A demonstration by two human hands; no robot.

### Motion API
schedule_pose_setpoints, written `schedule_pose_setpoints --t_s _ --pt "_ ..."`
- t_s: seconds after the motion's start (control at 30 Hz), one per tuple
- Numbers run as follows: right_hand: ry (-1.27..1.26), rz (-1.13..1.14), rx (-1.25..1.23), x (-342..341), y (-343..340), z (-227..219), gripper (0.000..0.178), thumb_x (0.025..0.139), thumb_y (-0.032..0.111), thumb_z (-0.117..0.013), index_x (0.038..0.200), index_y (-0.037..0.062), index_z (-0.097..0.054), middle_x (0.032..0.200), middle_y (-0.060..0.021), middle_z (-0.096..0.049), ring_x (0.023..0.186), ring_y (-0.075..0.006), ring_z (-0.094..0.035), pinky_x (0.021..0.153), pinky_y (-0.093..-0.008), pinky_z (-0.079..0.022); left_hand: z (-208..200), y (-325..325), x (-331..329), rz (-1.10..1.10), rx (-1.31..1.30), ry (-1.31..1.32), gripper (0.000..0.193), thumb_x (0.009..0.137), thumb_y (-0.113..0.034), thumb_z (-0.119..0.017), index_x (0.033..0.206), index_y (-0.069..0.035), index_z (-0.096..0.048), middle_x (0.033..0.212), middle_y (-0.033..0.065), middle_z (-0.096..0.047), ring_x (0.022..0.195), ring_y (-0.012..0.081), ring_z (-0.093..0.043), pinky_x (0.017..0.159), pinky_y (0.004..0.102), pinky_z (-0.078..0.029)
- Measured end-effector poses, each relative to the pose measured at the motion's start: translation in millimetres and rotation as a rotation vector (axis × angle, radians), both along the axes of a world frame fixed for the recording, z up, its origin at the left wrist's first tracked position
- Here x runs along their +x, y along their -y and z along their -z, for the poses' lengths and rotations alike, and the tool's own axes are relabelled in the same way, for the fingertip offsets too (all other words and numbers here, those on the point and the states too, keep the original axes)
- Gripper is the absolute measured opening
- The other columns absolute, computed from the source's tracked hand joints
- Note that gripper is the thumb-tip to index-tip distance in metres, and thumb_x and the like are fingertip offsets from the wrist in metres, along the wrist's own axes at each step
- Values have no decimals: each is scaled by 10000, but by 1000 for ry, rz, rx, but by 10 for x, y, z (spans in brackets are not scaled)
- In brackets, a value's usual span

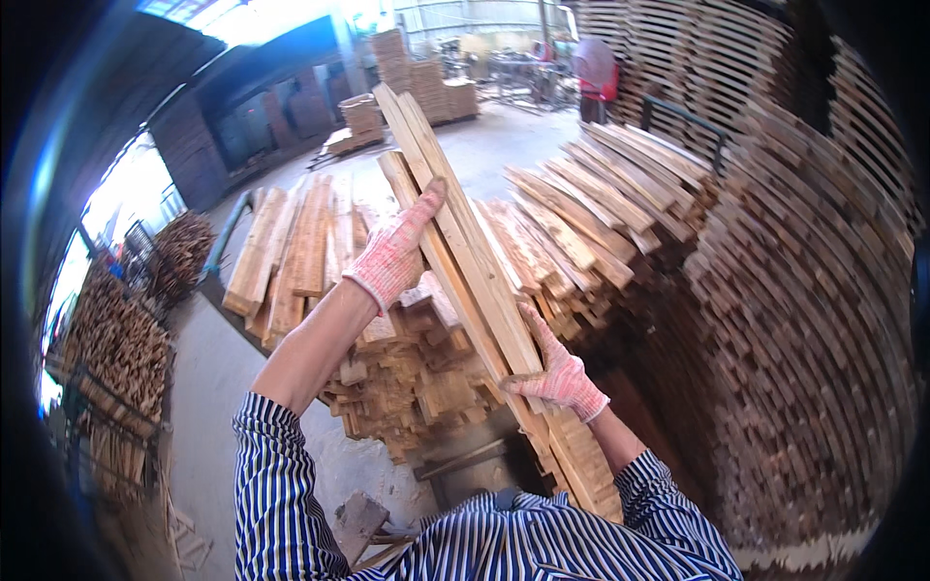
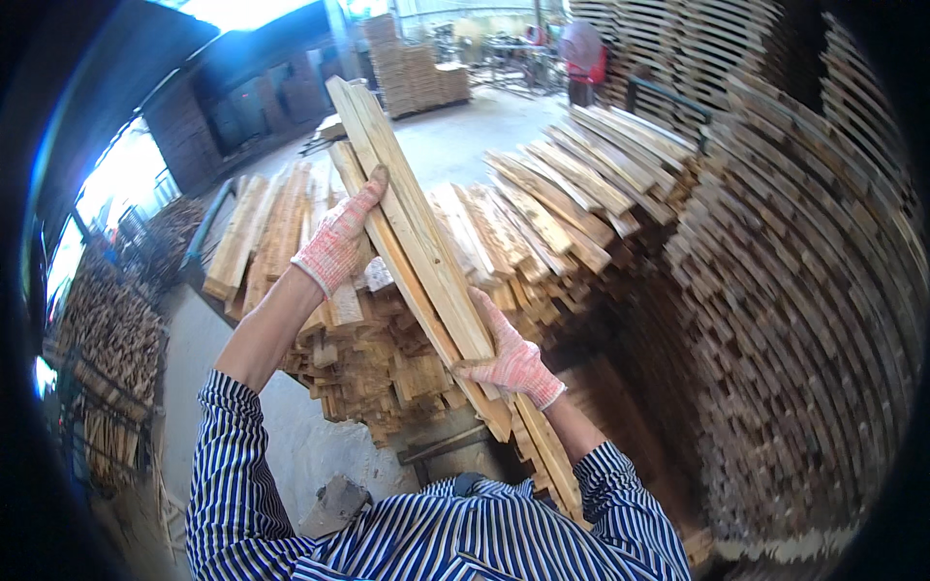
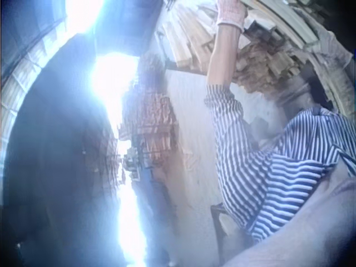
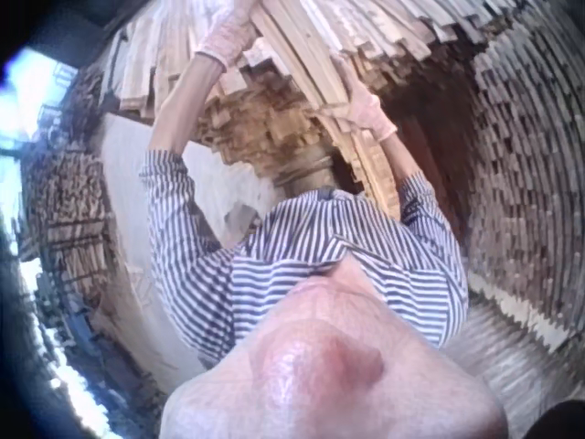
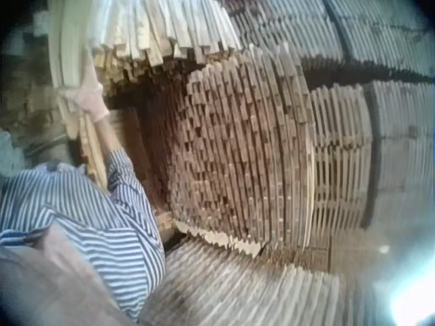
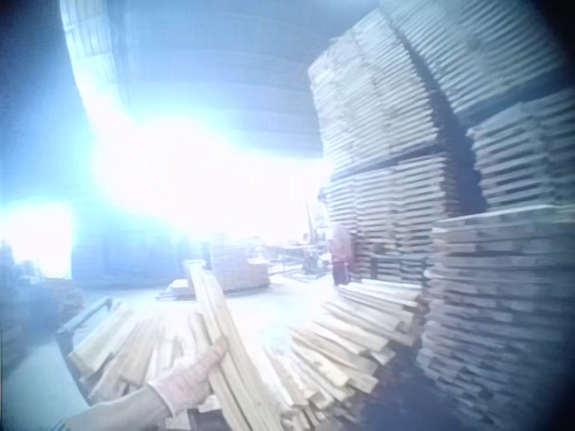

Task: The person repeatedly picks up wooden planks from a large pile and stacks them onto a growing stack. The person wears pink gloves and handles the planks by hand, arranging them in layers.

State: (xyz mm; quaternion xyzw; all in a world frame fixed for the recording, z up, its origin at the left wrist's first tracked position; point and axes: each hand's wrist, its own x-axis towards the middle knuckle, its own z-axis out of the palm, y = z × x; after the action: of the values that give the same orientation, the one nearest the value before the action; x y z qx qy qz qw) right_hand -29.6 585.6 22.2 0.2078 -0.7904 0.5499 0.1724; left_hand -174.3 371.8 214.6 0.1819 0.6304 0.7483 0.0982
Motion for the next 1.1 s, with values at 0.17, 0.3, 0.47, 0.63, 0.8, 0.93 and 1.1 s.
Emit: schedule_pose_setpoints --t_s 0.17,0.3,0.47,0.63,0.8,0.93,1.1 --pt "211 144 -29 673 -127 58 1249 692 418 -931 1627 70 -179 1615 -211 -351 1513 -309 -310 1242 -386 -257 765 -594 120 186 177 106 856 916 -515 -716 1542 -29 -393 1563 175 -436 1421 308 -440 1184 463 -382" --pt "437 440 174 1104 -364 49 1264 662 391 -925 1623 63 -174 1625 -208 -324 1501 -326 -341 1228 -368 -306 1315 -1282 133 482 437 349 504 1010 -314 -599 1412 -13 -561 1395 115 -617 1266 267 -599 1097 454 -493" --pt "111 667 94 1239 -636 342 1278 639 371 -950 1610 63 -178 1531 -164 -446 1399 -298 -468 1166 -387 -407 2212 -1652 533 639 398 265 427 953 -179 -681 1350 -43 -601 1250 88 -677 1124 211 -660 970 362 -554" --pt "293 716 -296 1922 -983 445 1181 649 156 -969 1586 79 -254 1480 -81 -500 1364 -203 -478 1116 -359 -448 2421 -2331 1464 1211 171 255 537 820 -131 -827 1310 -28 -633 1226 112 -708 1132 244 -679 1021 404 -539" --pt "492 1082 225 2642 -995 1177 1215 636 313 -982 1575 68 -250 1501 -137 -483 1352 -254 -501 1151 -376 -440 2785 -2678 2170 1347 -142 20 1012 667 -152 -969 1489 -130 -380 1251 89 -636 1094 170 -635 843 319 -570" --pt "704 980 -580 2966 -1112 1758 996 745 266 -892 1540 67 -326 1509 -148 -474 1372 -266 -493 1148 -373 -450 3790 -2903 2346 1437 -285 44 1093 644 -240 -979 1522 -121 -339 1380 151 -581 1221 256 -602 1029 402 -518" --pt "913 1117 -26 3231 -1369 3467 874 813 109 -792 1538 90 -303 1546 -178 -416 1403 -292 -461 1191 -363 -411 5329 -3175 2602 1444 -415 -420 1115 654 -183 -955 1550 -121 -294 1472 99 -528 1344 248 -520 1149 361 -418"
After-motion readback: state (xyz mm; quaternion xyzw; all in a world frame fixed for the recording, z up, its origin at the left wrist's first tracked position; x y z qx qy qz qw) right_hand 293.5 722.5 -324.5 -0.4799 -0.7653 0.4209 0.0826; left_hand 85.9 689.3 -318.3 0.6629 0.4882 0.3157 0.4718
